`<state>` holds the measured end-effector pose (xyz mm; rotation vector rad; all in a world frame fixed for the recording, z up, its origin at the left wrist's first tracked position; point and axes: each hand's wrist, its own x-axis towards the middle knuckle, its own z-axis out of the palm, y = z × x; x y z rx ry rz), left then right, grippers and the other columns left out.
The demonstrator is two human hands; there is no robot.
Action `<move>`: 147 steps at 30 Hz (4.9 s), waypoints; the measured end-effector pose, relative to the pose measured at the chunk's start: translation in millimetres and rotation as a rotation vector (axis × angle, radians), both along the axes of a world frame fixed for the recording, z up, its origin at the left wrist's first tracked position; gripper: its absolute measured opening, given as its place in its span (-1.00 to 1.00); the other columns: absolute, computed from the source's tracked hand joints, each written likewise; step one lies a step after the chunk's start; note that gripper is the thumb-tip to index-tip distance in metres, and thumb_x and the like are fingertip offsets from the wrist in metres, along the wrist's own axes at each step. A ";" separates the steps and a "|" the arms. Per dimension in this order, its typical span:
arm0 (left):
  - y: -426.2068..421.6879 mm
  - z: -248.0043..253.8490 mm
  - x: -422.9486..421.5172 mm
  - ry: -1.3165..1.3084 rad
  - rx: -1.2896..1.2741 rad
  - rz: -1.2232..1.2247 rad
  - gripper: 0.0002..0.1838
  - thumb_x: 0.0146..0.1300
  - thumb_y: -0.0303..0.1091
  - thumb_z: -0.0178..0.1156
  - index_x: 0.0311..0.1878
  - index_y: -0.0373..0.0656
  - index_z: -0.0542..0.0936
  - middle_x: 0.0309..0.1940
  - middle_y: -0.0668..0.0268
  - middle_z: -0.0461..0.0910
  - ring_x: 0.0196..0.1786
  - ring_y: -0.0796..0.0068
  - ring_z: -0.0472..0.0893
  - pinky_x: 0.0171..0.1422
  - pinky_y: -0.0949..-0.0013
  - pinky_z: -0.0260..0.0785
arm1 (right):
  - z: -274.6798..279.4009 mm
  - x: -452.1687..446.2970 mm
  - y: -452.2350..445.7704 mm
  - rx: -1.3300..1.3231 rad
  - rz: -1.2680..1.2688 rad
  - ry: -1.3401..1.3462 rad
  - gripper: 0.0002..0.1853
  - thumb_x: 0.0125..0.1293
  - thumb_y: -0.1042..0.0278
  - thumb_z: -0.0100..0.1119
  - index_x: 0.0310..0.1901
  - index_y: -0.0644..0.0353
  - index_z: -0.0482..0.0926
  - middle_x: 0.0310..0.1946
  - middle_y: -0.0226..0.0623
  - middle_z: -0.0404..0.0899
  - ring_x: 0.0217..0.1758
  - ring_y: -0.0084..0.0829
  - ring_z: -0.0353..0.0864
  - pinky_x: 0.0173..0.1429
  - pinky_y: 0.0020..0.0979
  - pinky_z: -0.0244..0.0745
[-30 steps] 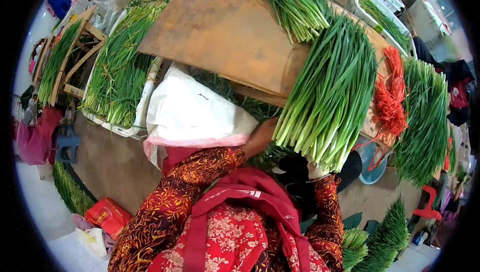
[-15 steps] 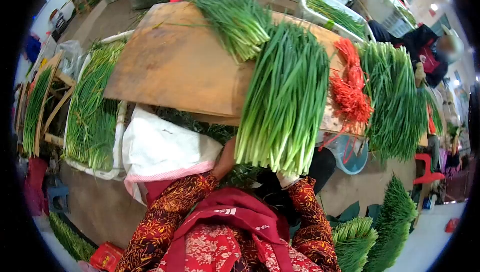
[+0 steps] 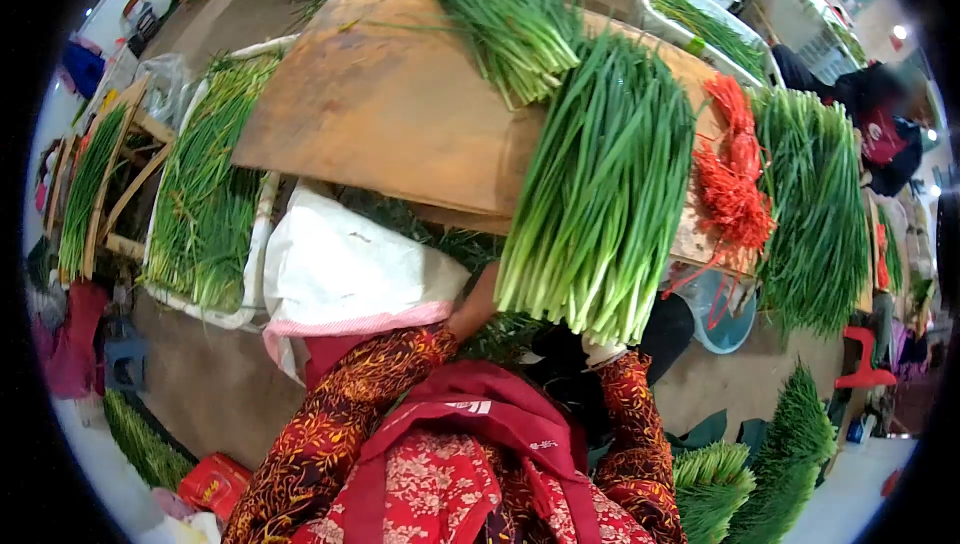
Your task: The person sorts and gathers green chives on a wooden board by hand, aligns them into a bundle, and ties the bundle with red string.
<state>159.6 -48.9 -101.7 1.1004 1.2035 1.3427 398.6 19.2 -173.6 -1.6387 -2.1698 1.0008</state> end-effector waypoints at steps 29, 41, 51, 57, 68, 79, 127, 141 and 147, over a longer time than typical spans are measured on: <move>57.5 93.0 -77.0 -0.514 -0.117 0.001 -0.81 0.25 -0.29 0.08 -0.24 -0.23 0.54 -0.43 0.39 0.52 -0.41 0.64 0.45 -0.42 0.58 0.23 | 223.9 38.8 42.3 0.011 -0.100 -0.092 -0.77 0.18 0.22 0.09 -0.32 0.24 0.56 -0.57 -0.28 0.54 -0.50 -0.48 0.49 -0.37 -0.46 0.35; 107.3 116.3 -34.9 -0.197 -0.088 0.005 -0.82 0.18 -0.24 0.15 -0.32 -0.15 0.51 -0.01 0.30 0.40 0.00 0.56 0.38 0.12 0.44 0.17 | 221.6 35.5 73.9 -0.276 -0.244 0.746 -0.80 0.25 0.21 0.10 -0.43 0.13 0.49 -0.68 -0.59 0.33 -0.66 -0.76 0.20 -0.59 -0.69 0.01; 97.1 144.8 -2.2 0.383 0.152 0.016 -0.42 -0.02 -0.05 0.31 -0.17 -0.33 0.30 0.19 -0.07 0.13 0.25 0.15 0.16 0.29 0.28 0.04 | 266.0 -51.9 64.3 -0.314 -0.094 0.729 -0.74 0.24 0.16 0.11 -0.47 0.17 0.47 -0.68 -0.54 0.36 -0.64 -0.70 0.26 -0.53 -0.67 0.11; 134.3 177.6 -55.7 0.654 0.429 -0.201 -0.52 -0.02 -0.15 0.29 -0.16 -0.24 0.32 0.20 0.01 0.12 0.27 0.11 0.15 0.29 0.22 0.07 | 284.3 -103.6 72.1 -0.309 0.043 0.725 -0.74 0.26 0.16 0.09 -0.45 0.19 0.49 -0.66 -0.54 0.36 -0.59 -0.69 0.26 -0.48 -0.65 0.14; 103.1 177.8 -70.0 1.289 0.251 -0.207 -0.02 -0.15 0.11 0.29 0.14 -0.51 0.15 0.16 -0.23 0.16 0.24 -0.09 0.19 0.32 0.19 0.06 | 228.6 -155.2 87.0 -0.310 0.091 0.786 -0.72 0.25 0.14 0.09 -0.44 0.19 0.48 -0.68 -0.50 0.38 -0.67 -0.67 0.26 -0.59 -0.60 0.18; 103.1 157.9 -53.7 1.652 0.162 -0.070 0.17 -0.25 0.38 0.17 0.25 -0.43 0.07 0.24 -0.16 0.07 0.31 -0.11 0.08 0.33 -0.13 -0.12 | 262.7 -158.3 51.1 -0.268 0.185 0.822 -0.73 0.27 0.19 0.07 -0.41 0.24 0.51 -0.62 -0.57 0.38 -0.60 -0.74 0.23 -0.51 -0.65 0.15; 95.2 187.5 -85.5 0.547 -0.063 -0.484 -0.36 -0.04 -0.13 0.32 0.10 -0.22 0.39 0.00 0.17 0.47 0.05 0.36 0.44 0.16 0.35 0.26 | 261.0 -196.6 86.9 0.971 0.538 0.213 -0.70 0.03 0.29 0.12 -0.19 0.15 0.36 -0.20 -0.13 0.35 -0.13 -0.13 0.36 -0.08 -0.27 0.28; 93.1 140.2 -99.5 -0.541 -0.369 -0.310 -0.67 0.20 -0.23 0.04 -0.04 -0.23 0.42 -0.12 0.30 0.47 -0.04 0.52 0.43 0.10 0.45 0.27 | 230.5 -193.7 99.4 0.434 0.449 0.383 -0.86 0.17 0.38 0.05 -0.45 0.26 0.46 -0.56 -0.03 0.43 -0.47 -0.02 0.45 -0.39 -0.23 0.34; 92.9 136.4 -118.5 -0.884 -0.370 -0.265 -0.78 0.21 -0.31 0.05 -0.10 -0.13 0.47 -0.08 0.38 0.47 0.05 0.51 0.41 0.22 0.39 0.22 | 241.8 -183.5 90.9 0.254 0.428 0.246 -0.87 0.12 0.45 0.05 -0.53 0.27 0.40 -0.60 -0.04 0.38 -0.49 -0.01 0.40 -0.40 -0.22 0.30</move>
